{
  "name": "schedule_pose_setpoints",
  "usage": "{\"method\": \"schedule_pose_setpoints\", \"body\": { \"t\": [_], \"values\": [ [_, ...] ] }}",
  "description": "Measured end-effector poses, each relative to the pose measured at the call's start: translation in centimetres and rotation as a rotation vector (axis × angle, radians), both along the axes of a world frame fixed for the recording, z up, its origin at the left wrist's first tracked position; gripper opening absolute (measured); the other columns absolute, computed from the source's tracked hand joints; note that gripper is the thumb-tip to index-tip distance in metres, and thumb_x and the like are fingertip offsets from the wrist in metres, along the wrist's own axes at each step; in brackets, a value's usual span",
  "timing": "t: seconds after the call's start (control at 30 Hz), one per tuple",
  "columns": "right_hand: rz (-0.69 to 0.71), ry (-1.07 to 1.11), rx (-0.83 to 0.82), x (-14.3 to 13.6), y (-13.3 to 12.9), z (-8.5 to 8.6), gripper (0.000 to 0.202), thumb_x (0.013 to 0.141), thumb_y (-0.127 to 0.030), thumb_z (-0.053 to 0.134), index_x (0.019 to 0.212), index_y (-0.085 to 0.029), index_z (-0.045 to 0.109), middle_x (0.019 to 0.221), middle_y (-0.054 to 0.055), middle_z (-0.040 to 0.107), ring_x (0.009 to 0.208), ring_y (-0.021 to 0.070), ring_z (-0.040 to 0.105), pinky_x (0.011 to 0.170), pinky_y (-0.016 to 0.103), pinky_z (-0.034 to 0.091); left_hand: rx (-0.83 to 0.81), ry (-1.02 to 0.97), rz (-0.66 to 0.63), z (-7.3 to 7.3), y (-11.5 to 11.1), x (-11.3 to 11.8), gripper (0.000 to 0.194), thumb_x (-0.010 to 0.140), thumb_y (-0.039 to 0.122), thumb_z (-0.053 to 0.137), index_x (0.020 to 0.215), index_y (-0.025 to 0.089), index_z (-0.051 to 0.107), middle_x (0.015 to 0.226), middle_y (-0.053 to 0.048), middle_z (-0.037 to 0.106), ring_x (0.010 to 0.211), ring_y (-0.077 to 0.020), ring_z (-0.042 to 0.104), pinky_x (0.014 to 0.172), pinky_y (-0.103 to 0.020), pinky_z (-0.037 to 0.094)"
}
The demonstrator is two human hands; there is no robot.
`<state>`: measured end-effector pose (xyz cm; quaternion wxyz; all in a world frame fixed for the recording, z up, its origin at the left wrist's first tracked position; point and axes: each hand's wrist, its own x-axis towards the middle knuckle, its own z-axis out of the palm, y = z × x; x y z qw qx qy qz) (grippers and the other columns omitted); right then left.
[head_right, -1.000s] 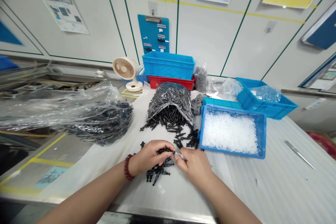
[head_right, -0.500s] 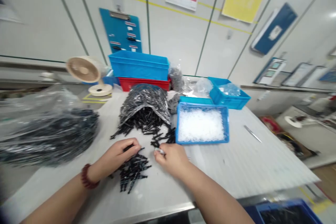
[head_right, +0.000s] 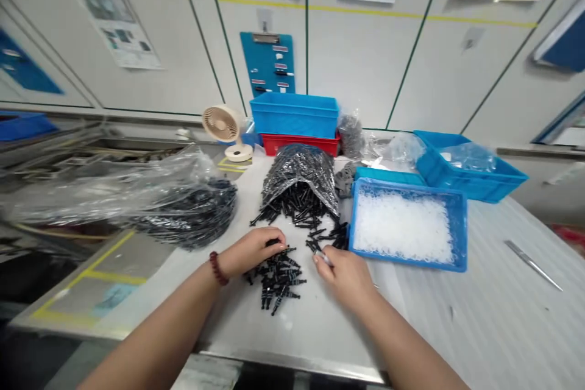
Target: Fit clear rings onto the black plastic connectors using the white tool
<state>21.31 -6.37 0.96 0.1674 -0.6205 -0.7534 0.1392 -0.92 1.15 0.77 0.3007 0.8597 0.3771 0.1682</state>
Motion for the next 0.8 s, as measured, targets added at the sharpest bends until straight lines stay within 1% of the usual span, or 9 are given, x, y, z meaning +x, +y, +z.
{"method": "schedule_pose_setpoints", "body": {
  "t": [0.13, 0.27, 0.33, 0.47, 0.53, 0.6, 0.67, 0.73, 0.8],
  "values": [
    [0.006, 0.002, -0.019, 0.1, 0.1, -0.1, 0.034, 0.087, -0.042, 0.031, 0.064, -0.021, 0.046, 0.056, -0.001, 0.053, 0.053, 0.0136, 0.049, 0.050, 0.022, 0.024, 0.070, 0.030, -0.041, -0.4, -0.2, 0.1, 0.019, 0.086, 0.024, 0.046, 0.083, 0.017, 0.062, 0.088, -0.004, 0.058, 0.085, -0.0159, 0.054, 0.082, -0.026, 0.041],
    [0.004, 0.012, -0.014, 0.3, 0.1, 0.0, 0.035, 0.088, -0.044, 0.030, 0.066, -0.022, 0.047, 0.058, -0.001, 0.055, 0.054, 0.0141, 0.051, 0.050, 0.022, 0.025, 0.095, 0.052, -0.046, -0.1, -0.9, 0.4, 0.025, 0.083, 0.037, 0.054, 0.094, 0.017, 0.064, 0.099, -0.008, 0.055, 0.098, -0.0208, 0.049, 0.091, -0.032, 0.038],
    [-0.005, 0.003, -0.008, 0.3, 0.2, 0.0, 0.034, 0.088, -0.043, 0.031, 0.068, -0.022, 0.049, 0.059, -0.001, 0.057, 0.055, 0.0148, 0.052, 0.051, 0.022, 0.026, 0.088, 0.113, -0.058, 0.1, -1.4, 0.4, 0.042, 0.078, 0.047, 0.058, 0.108, 0.018, 0.059, 0.110, -0.010, 0.053, 0.106, -0.0250, 0.045, 0.095, -0.037, 0.035],
    [-0.006, -0.006, 0.011, 0.3, 0.2, 0.2, 0.032, 0.088, -0.042, 0.033, 0.072, -0.022, 0.052, 0.064, 0.000, 0.062, 0.060, 0.0161, 0.056, 0.052, 0.022, 0.028, 0.094, 0.259, -0.119, 0.0, -3.2, 0.5, 0.091, 0.060, 0.064, 0.065, 0.135, 0.022, 0.034, 0.133, -0.016, 0.036, 0.120, -0.0347, 0.033, 0.098, -0.047, 0.030],
    [0.002, -0.011, 0.024, 0.2, 0.1, 0.4, 0.032, 0.089, -0.042, 0.033, 0.072, -0.023, 0.052, 0.065, 0.001, 0.062, 0.060, 0.0161, 0.056, 0.052, 0.022, 0.028, 0.140, 0.313, -0.119, -0.3, -4.5, 0.8, 0.098, 0.054, 0.067, 0.067, 0.136, 0.027, 0.031, 0.137, -0.016, 0.032, 0.122, -0.0379, 0.030, 0.097, -0.051, 0.028],
    [0.001, -0.024, 0.031, 0.1, 0.1, 0.6, 0.032, 0.089, -0.041, 0.033, 0.071, -0.022, 0.052, 0.065, 0.001, 0.062, 0.060, 0.0160, 0.056, 0.051, 0.022, 0.027, 0.207, 0.350, -0.075, -0.7, -5.7, 1.3, 0.089, 0.054, 0.066, 0.067, 0.131, 0.032, 0.038, 0.136, -0.013, 0.033, 0.120, -0.0383, 0.031, 0.096, -0.054, 0.028],
    [-0.012, -0.039, 0.037, 0.0, 0.1, 0.8, 0.033, 0.089, -0.041, 0.033, 0.070, -0.022, 0.051, 0.063, 0.001, 0.062, 0.060, 0.0158, 0.056, 0.050, 0.021, 0.026, 0.273, 0.369, -0.006, -0.9, -6.5, 1.9, 0.066, 0.064, 0.058, 0.066, 0.123, 0.034, 0.047, 0.131, -0.010, 0.038, 0.116, -0.0350, 0.035, 0.094, -0.052, 0.030],
    [-0.023, -0.053, 0.041, 0.0, 0.2, 0.9, 0.033, 0.090, -0.040, 0.034, 0.069, -0.022, 0.051, 0.063, 0.001, 0.061, 0.061, 0.0157, 0.056, 0.050, 0.021, 0.024, 0.333, 0.369, 0.067, -1.0, -6.8, 2.5, 0.042, 0.075, 0.045, 0.061, 0.114, 0.032, 0.054, 0.124, -0.007, 0.045, 0.110, -0.0299, 0.040, 0.091, -0.047, 0.035],
    [-0.020, -0.060, 0.044, 0.0, 0.2, 0.8, 0.032, 0.090, -0.040, 0.034, 0.069, -0.022, 0.050, 0.063, 0.001, 0.061, 0.061, 0.0157, 0.056, 0.050, 0.021, 0.024, 0.376, 0.366, 0.111, -1.0, -6.7, 2.9, 0.028, 0.081, 0.034, 0.055, 0.108, 0.028, 0.058, 0.113, -0.006, 0.051, 0.101, -0.0259, 0.045, 0.087, -0.041, 0.039]
  ]
}}
